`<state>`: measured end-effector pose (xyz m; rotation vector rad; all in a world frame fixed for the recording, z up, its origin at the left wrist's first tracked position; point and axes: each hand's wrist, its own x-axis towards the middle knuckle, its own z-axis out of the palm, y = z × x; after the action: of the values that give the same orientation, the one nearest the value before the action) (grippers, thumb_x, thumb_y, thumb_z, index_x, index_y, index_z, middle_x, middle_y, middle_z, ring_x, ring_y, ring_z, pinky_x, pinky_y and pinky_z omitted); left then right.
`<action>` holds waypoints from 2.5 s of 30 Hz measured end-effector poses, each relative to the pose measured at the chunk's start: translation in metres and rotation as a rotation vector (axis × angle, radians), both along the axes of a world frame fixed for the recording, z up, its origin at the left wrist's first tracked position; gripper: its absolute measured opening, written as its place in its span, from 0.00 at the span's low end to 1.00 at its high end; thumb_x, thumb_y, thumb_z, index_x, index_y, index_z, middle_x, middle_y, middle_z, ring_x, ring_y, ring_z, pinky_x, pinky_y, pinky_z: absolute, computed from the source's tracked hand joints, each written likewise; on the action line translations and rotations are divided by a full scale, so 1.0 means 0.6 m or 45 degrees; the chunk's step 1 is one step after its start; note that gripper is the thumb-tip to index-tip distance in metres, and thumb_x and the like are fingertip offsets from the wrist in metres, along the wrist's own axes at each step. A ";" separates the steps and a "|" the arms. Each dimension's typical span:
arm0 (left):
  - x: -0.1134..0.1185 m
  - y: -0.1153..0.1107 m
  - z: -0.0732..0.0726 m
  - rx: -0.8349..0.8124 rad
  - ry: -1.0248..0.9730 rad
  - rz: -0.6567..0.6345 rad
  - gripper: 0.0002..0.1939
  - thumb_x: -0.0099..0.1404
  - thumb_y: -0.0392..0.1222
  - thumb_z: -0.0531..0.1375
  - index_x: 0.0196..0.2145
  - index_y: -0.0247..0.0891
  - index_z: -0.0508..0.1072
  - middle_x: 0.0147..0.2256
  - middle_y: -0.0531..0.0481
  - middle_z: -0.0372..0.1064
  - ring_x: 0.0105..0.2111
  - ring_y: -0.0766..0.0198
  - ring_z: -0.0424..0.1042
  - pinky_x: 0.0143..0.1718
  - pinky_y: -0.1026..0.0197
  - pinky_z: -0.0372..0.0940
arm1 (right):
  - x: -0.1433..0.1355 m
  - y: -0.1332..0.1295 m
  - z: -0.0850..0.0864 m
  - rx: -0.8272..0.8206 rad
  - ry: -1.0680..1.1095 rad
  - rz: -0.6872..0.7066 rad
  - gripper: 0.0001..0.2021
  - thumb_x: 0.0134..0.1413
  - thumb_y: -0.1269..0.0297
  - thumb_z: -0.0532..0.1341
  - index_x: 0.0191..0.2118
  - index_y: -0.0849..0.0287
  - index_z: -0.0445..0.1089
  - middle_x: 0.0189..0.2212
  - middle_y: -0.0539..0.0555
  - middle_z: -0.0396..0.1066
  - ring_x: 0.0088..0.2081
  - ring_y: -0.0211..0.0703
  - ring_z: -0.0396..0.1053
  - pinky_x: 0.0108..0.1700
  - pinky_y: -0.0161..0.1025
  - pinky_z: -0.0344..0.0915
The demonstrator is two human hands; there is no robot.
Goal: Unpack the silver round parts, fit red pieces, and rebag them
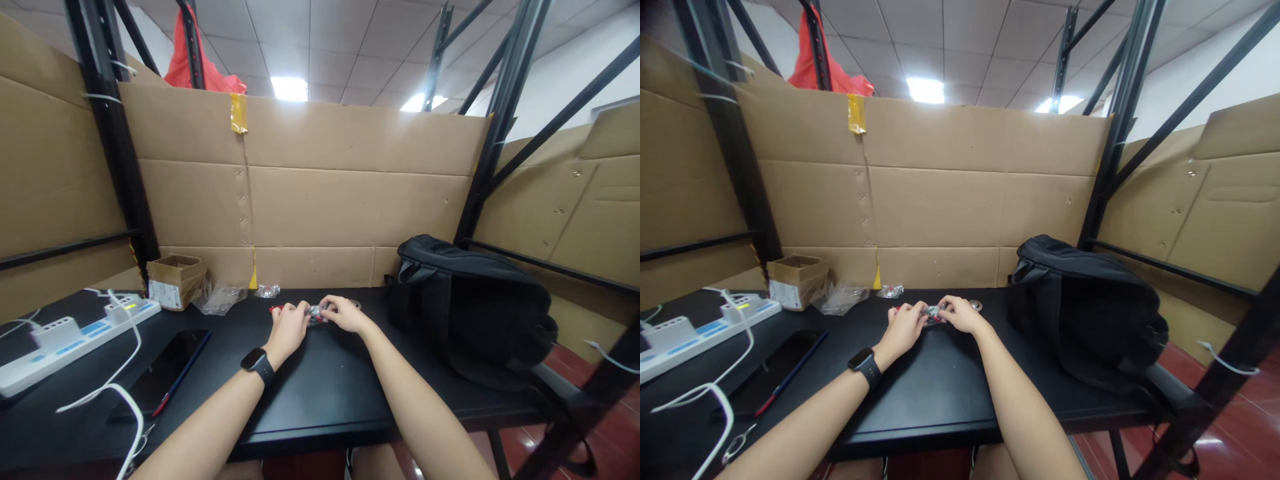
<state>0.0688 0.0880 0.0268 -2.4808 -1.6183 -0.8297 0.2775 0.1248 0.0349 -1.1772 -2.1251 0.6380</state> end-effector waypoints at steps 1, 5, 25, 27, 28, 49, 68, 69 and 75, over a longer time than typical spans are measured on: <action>0.000 0.000 0.000 -0.017 -0.027 0.000 0.11 0.72 0.42 0.51 0.48 0.45 0.68 0.39 0.47 0.75 0.44 0.55 0.68 0.47 0.50 0.52 | 0.001 0.003 -0.003 -0.038 0.058 0.013 0.14 0.54 0.62 0.66 0.46 0.58 0.71 0.29 0.50 0.77 0.30 0.40 0.73 0.35 0.34 0.64; -0.003 -0.002 0.003 -0.099 -0.047 -0.039 0.17 0.70 0.42 0.53 0.56 0.45 0.62 0.39 0.47 0.76 0.46 0.54 0.70 0.48 0.50 0.51 | 0.007 0.008 -0.007 -0.197 0.137 0.025 0.27 0.44 0.61 0.72 0.51 0.58 0.67 0.27 0.48 0.76 0.28 0.40 0.73 0.33 0.34 0.64; -0.193 0.070 0.053 -0.109 -0.227 0.469 0.13 0.64 0.39 0.52 0.42 0.48 0.75 0.42 0.46 0.78 0.49 0.46 0.70 0.47 0.44 0.56 | -0.061 0.053 0.024 0.305 -0.746 -0.321 0.12 0.56 0.66 0.66 0.46 0.48 0.78 0.45 0.56 0.78 0.50 0.53 0.71 0.50 0.45 0.54; -0.189 0.069 0.046 -0.128 -0.189 0.440 0.12 0.63 0.39 0.54 0.40 0.47 0.76 0.41 0.46 0.78 0.48 0.46 0.70 0.47 0.44 0.57 | -0.080 0.076 0.022 0.298 -0.753 -0.344 0.14 0.57 0.68 0.64 0.48 0.48 0.77 0.46 0.56 0.78 0.51 0.51 0.71 0.51 0.44 0.55; -0.186 0.069 0.042 -0.133 -0.172 0.432 0.12 0.63 0.39 0.54 0.40 0.47 0.76 0.41 0.45 0.78 0.48 0.46 0.70 0.48 0.43 0.57 | -0.091 0.087 0.021 0.291 -0.748 -0.343 0.14 0.58 0.68 0.63 0.49 0.48 0.76 0.47 0.56 0.77 0.52 0.51 0.71 0.51 0.44 0.56; -0.116 0.048 0.030 -0.058 -0.002 -0.097 0.06 0.59 0.47 0.66 0.35 0.47 0.79 0.45 0.50 0.75 0.51 0.50 0.67 0.50 0.49 0.57 | -0.053 0.091 0.047 0.283 -0.737 -0.423 0.15 0.58 0.67 0.58 0.50 0.54 0.73 0.51 0.59 0.71 0.54 0.55 0.67 0.53 0.50 0.59; -0.083 0.033 0.009 0.050 0.096 0.115 0.10 0.65 0.40 0.58 0.27 0.41 0.75 0.41 0.43 0.74 0.48 0.49 0.65 0.47 0.50 0.54 | 0.138 0.060 -0.026 0.038 -0.193 -0.451 0.23 0.43 0.71 0.70 0.49 0.56 0.75 0.46 0.56 0.78 0.46 0.47 0.75 0.52 0.41 0.67; -0.082 0.034 0.008 0.051 0.080 0.113 0.10 0.66 0.40 0.57 0.28 0.41 0.75 0.41 0.43 0.74 0.48 0.50 0.65 0.47 0.50 0.54 | 0.140 0.060 -0.027 0.041 -0.183 -0.453 0.24 0.43 0.71 0.70 0.50 0.56 0.74 0.46 0.56 0.78 0.46 0.47 0.75 0.52 0.41 0.67; -0.075 0.035 0.020 -0.026 -0.202 0.082 0.10 0.70 0.43 0.52 0.36 0.43 0.72 0.38 0.49 0.77 0.46 0.55 0.70 0.48 0.52 0.54 | 0.140 0.052 -0.020 0.058 -0.142 -0.454 0.28 0.43 0.74 0.70 0.54 0.57 0.71 0.47 0.57 0.77 0.46 0.46 0.75 0.53 0.41 0.67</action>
<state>0.0239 0.1090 0.0388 -2.4173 -1.7535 -1.0302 0.3614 0.1559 0.0226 -1.5475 -1.9358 0.3679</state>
